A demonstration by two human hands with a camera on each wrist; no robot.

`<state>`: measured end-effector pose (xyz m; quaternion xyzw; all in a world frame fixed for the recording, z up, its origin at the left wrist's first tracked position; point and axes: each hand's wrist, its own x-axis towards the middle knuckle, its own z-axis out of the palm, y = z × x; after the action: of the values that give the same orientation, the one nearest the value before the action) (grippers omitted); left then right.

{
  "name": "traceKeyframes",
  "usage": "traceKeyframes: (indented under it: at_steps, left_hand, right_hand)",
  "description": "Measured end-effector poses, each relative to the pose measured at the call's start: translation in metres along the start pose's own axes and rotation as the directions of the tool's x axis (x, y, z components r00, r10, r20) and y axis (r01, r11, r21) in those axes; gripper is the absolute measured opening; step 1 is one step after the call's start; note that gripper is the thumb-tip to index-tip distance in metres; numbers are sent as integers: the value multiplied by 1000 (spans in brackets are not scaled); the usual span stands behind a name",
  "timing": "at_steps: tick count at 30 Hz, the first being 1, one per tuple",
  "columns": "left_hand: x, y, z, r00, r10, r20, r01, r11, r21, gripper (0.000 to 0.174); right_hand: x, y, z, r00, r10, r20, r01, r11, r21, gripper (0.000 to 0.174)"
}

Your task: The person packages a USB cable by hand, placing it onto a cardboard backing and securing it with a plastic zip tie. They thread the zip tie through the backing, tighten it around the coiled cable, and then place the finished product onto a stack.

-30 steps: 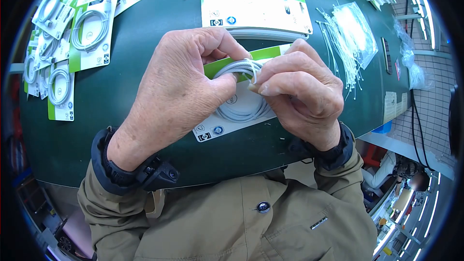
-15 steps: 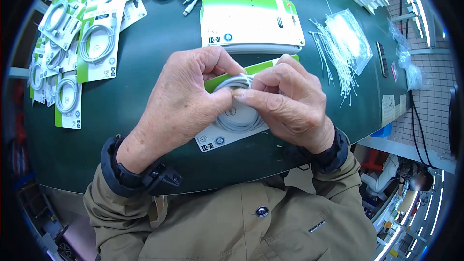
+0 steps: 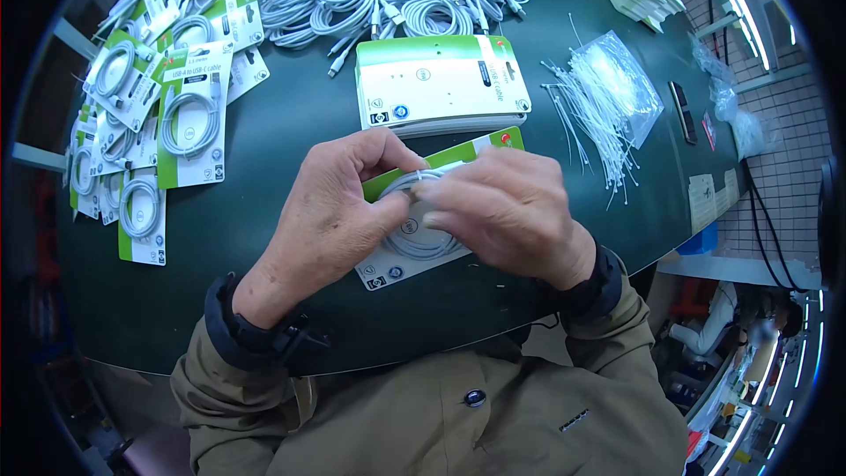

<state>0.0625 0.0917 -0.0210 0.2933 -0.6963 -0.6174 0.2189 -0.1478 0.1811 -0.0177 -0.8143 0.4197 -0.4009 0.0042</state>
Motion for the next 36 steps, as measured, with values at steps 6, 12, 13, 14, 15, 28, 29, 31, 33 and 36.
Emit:
traceKeyframes:
  at_steps: [6,12,13,14,15,28,29,31,33,36]
  left_hand:
    - [-1,6,-4,999,52,-18,-54,988,-147,17]
    - [-4,8,-3,996,83,-38,-89,981,-172,24]
    - [-4,9,-3,995,87,-46,-94,980,-177,24]
    - [-4,10,-2,994,91,-55,-100,978,-183,24]
    - [-4,11,-2,993,96,-66,-107,976,-192,24]
    - [-9,9,6,988,151,-23,-151,988,-18,26]
    - [-10,8,6,983,181,-11,-180,983,33,28]
    - [-10,8,8,973,230,27,-231,965,120,30]
    - [-10,11,8,960,268,78,-278,941,194,31]
    - [-9,14,10,955,280,99,-297,903,310,35]
  right_hand:
    - [-1,22,-24,789,511,-341,-358,833,421,22]
    - [-23,35,-13,886,359,292,-460,753,471,38]
    - [-37,38,-1,860,407,308,-509,647,568,45]
    - [-51,38,13,830,448,332,-545,526,653,53]
    - [-62,42,17,816,449,365,-562,468,682,59]
    - [-15,46,8,975,164,152,-205,928,312,24]
    - [-13,48,9,979,147,138,-180,947,266,22]
    - [-8,43,1,966,162,201,-199,963,180,16]
    - [-7,40,-1,964,183,192,-222,954,202,15]
    - [-13,42,5,951,251,180,-293,917,269,12]
